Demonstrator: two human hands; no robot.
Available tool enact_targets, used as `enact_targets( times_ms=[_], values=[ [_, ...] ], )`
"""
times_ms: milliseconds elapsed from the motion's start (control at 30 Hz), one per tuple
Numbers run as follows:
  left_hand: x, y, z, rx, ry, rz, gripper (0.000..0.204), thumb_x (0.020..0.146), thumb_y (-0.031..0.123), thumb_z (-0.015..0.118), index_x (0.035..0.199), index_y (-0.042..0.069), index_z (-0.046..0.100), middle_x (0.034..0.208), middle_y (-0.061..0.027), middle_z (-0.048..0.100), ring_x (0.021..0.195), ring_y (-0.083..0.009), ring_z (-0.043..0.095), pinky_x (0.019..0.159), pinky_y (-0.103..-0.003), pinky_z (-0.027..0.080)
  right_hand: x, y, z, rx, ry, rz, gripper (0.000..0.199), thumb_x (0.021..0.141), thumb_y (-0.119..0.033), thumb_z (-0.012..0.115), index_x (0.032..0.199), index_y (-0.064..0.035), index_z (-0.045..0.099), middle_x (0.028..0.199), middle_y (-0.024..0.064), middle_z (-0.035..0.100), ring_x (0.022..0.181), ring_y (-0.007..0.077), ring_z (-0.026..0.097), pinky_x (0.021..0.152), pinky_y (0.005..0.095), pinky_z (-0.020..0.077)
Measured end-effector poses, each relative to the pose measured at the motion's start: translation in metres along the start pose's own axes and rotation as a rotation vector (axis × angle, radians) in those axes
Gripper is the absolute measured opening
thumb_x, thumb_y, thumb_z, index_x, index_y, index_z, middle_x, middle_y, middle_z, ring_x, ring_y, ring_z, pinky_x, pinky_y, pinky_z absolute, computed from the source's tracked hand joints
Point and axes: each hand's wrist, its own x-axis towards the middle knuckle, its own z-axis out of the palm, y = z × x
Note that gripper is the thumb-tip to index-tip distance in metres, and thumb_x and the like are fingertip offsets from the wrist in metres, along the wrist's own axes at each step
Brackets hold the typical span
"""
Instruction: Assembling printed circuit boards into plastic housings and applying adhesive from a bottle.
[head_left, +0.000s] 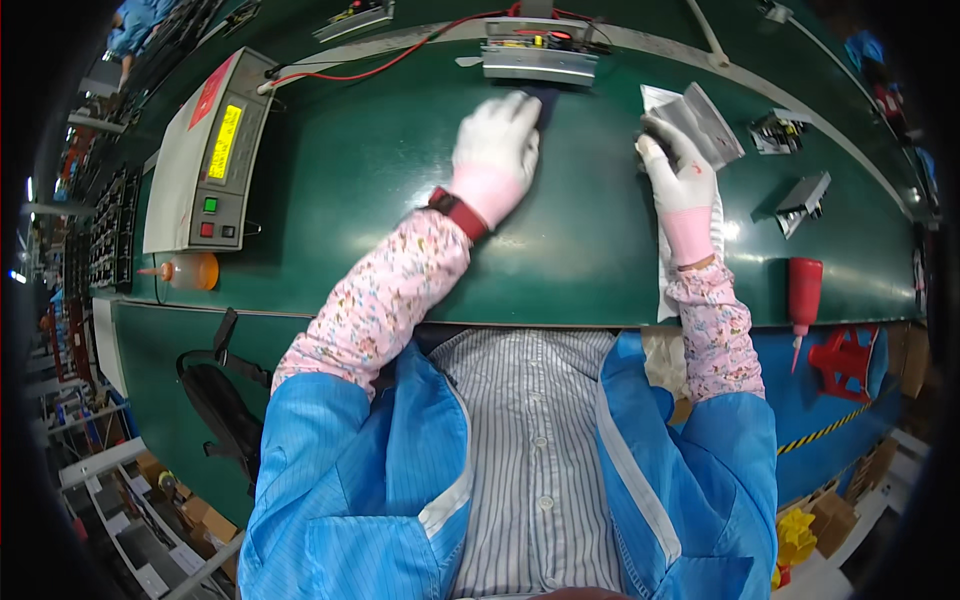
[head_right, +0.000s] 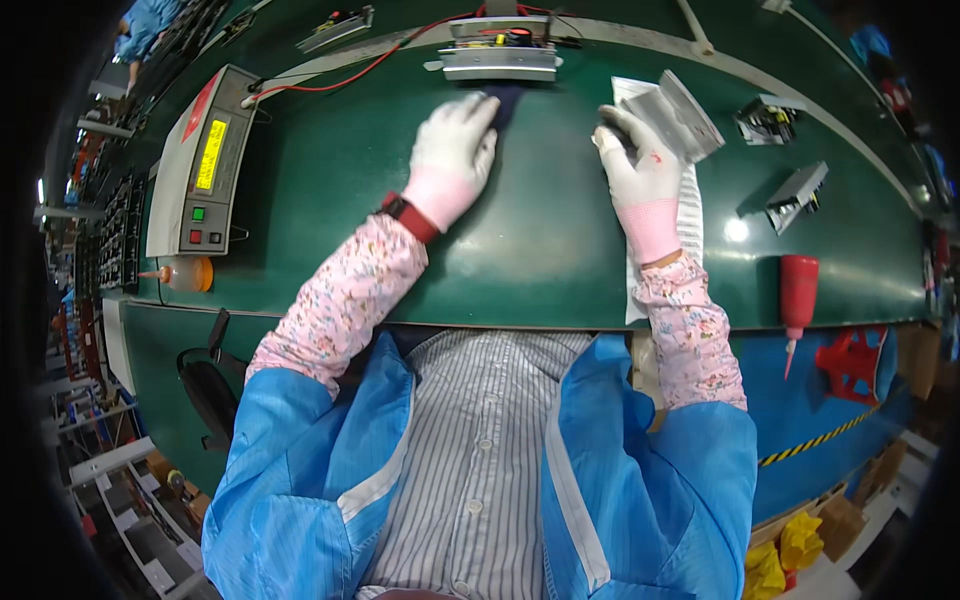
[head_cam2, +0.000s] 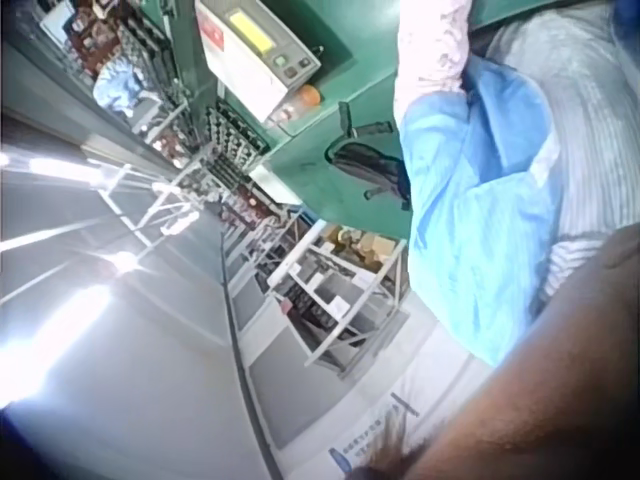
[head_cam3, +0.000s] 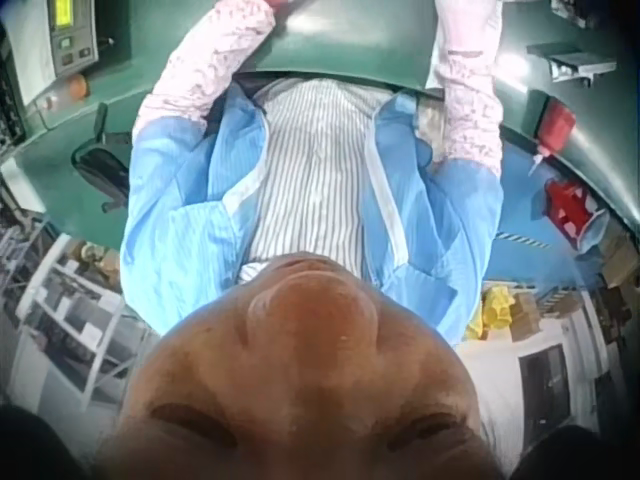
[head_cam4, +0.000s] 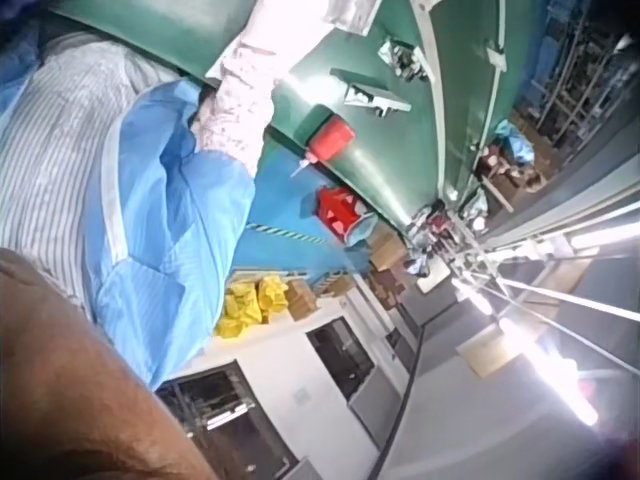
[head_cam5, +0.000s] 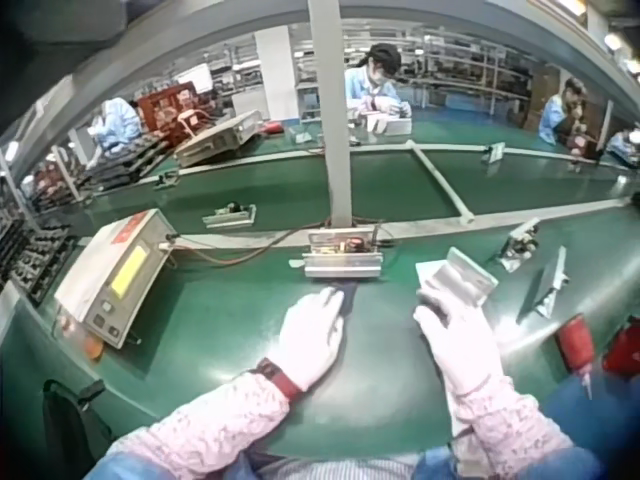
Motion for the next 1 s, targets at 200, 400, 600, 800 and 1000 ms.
enact_targets(
  times_ms=[200,400,600,800,1000],
  values=[
    [-0.002,0.056,0.012,-0.161,-0.187,0.167,0.036,0.083,0.017,0.062,0.117,0.006,0.063,0.125,-0.0124,0.064,0.100,-0.0322,0.062,0.084,-0.042,0.051,-0.049,-0.020,-0.047,-0.151,0.008,-0.080,0.036,0.089,-0.010,0.069,0.124,0.0014,0.068,0.115,0.0112,0.073,0.102,0.0207,0.068,0.091,0.0285,0.0528],
    [-0.023,0.062,-0.013,-0.114,-0.181,0.038,0.039,0.084,0.017,0.063,0.121,0.007,0.062,0.130,-0.0142,0.062,0.107,-0.0324,0.062,0.088,-0.041,0.050,-0.111,0.004,-0.084,-0.647,-0.080,-0.304,0.041,0.081,-0.014,0.078,0.121,-0.0058,0.070,0.119,0.0113,0.071,0.119,0.0271,0.062,0.102,0.0362,0.0484],
    [-0.031,0.064,-0.020,0.002,-0.150,0.088,0.037,0.082,0.017,0.065,0.117,0.005,0.063,0.127,-0.0153,0.063,0.104,-0.0319,0.063,0.084,-0.042,0.052,-0.104,0.038,-0.091,-0.694,-0.032,-0.422,0.028,0.079,-0.021,0.080,0.104,-0.0089,0.076,0.117,0.0099,0.071,0.114,0.0282,0.063,0.098,0.0360,0.0491],
    [-0.040,0.198,-0.018,-0.420,-0.562,0.372,0.021,0.078,0.011,0.064,0.098,0.008,0.063,0.104,-0.0117,0.064,0.081,-0.0287,0.062,0.072,-0.039,0.054,-0.047,-0.012,-0.100,-0.277,0.035,0.051,0.021,0.090,-0.015,0.069,0.102,0.0004,0.076,0.098,0.0050,0.075,0.084,0.0130,0.063,0.078,0.0252,0.0501],
    [-0.038,0.181,-0.050,-0.765,-0.571,0.257,0.038,0.083,0.007,0.061,0.121,0.007,0.065,0.127,-0.0124,0.064,0.109,-0.0301,0.060,0.095,-0.040,0.049,-0.054,-0.028,-0.105,-0.113,-0.150,-0.002,0.026,0.091,-0.019,0.070,0.108,0.0007,0.075,0.103,0.0056,0.075,0.087,0.0120,0.062,0.080,0.0247,0.0490]
  ],
)
